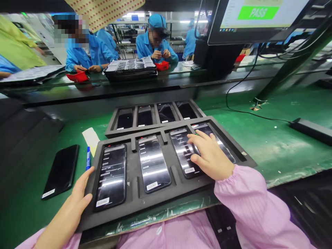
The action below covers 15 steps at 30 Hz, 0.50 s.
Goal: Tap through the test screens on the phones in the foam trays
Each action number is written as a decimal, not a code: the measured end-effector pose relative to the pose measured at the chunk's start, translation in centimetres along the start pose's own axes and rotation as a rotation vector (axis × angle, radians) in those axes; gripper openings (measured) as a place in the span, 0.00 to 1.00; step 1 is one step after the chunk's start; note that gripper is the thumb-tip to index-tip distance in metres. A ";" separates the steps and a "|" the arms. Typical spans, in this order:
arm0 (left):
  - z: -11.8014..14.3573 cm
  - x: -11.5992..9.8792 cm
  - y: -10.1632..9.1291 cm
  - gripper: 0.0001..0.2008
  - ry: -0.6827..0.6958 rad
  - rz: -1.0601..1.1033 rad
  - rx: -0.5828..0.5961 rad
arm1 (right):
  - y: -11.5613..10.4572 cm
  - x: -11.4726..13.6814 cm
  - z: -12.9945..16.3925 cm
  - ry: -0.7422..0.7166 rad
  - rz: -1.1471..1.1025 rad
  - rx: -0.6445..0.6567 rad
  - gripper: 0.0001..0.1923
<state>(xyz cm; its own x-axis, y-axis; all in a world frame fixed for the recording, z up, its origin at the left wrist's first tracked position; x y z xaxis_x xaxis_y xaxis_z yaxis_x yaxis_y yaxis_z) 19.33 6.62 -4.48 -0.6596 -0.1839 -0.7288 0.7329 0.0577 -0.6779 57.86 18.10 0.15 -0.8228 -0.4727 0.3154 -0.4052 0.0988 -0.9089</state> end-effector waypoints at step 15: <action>-4.2 -2.0 -0.3 0.34 0.120 -0.096 -0.032 | 2.1 -0.4 -3.7 -0.040 0.159 0.108 0.45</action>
<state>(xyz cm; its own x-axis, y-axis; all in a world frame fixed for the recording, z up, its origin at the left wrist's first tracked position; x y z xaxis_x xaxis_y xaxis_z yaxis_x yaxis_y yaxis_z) 19.75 11.08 -3.22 -0.7427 -0.0713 -0.6658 0.6613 0.0775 -0.7461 55.84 21.71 -0.92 -0.8559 -0.4929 0.1565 -0.2244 0.0813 -0.9711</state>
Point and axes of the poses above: each hand's wrist, its own z-axis away from the middle knuckle, its own y-axis out of the palm, x = y × z, the point moved 2 cm from there along -z, towards the middle knuckle
